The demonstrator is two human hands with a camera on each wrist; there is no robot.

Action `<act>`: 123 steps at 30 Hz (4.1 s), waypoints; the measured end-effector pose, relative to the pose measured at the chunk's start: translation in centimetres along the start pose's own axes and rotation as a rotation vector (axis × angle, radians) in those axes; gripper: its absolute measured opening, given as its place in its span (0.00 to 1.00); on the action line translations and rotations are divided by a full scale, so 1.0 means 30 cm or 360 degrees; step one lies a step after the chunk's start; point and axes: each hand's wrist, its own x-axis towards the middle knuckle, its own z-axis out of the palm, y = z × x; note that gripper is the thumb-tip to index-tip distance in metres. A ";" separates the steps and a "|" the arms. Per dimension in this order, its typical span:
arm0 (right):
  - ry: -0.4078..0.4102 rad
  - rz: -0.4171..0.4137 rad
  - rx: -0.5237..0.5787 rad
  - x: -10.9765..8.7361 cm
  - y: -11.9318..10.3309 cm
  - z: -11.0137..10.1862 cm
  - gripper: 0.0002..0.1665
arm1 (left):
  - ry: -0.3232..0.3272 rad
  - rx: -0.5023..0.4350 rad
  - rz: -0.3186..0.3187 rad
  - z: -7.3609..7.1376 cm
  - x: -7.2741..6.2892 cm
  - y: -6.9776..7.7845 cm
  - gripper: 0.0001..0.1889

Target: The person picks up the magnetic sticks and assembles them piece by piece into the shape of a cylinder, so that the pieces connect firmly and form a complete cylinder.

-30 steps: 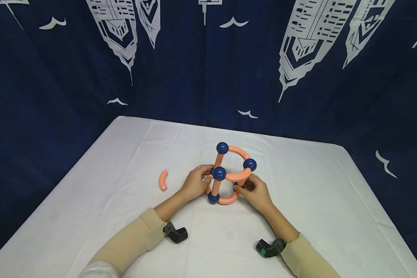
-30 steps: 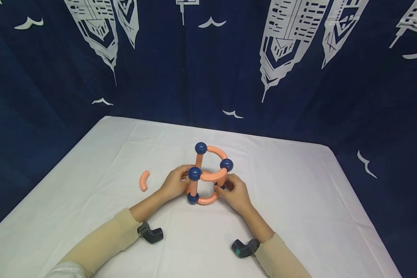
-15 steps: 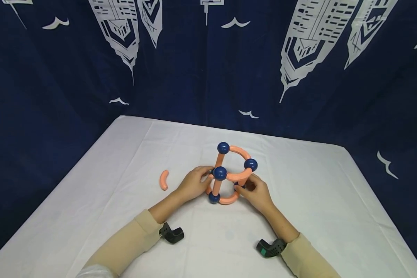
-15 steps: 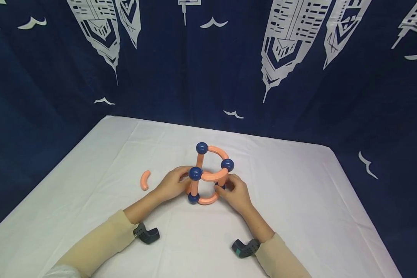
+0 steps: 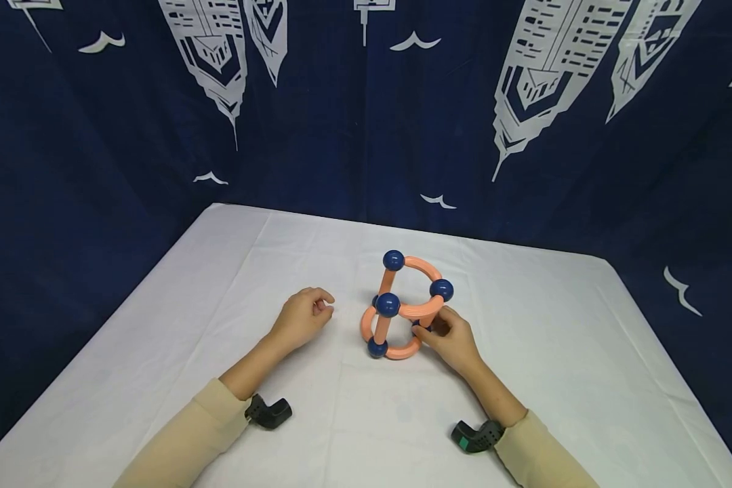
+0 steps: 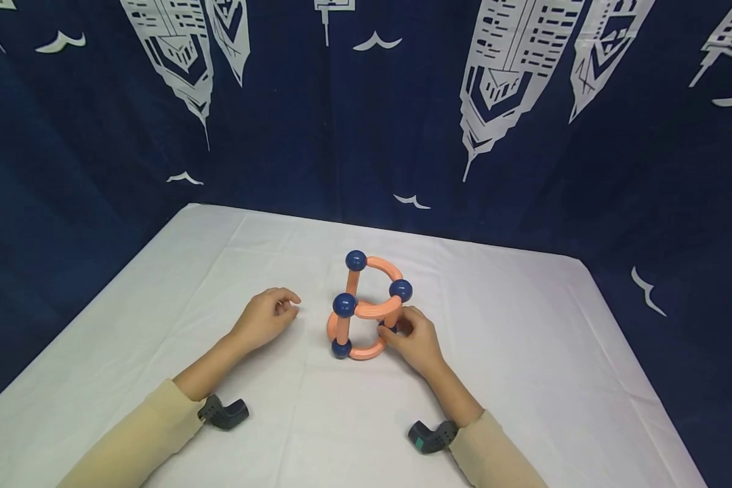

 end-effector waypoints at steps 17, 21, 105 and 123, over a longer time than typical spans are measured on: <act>-0.0030 0.0006 0.0002 -0.018 -0.129 -0.018 0.15 | -0.0065 0.0288 -0.0451 -0.114 0.004 -0.106 0.18; -0.0035 0.0034 0.0007 -0.019 -0.143 -0.021 0.15 | -0.0112 0.0258 -0.0498 -0.111 -0.001 -0.110 0.12; 0.0008 -0.0010 -0.0009 -0.001 0.005 -0.002 0.17 | -0.0165 -0.0381 -0.0151 -0.055 0.151 0.316 0.15; -0.0002 -0.0005 0.0001 -0.001 0.001 -0.002 0.17 | -0.0181 -0.0320 -0.0229 -0.056 0.160 0.347 0.15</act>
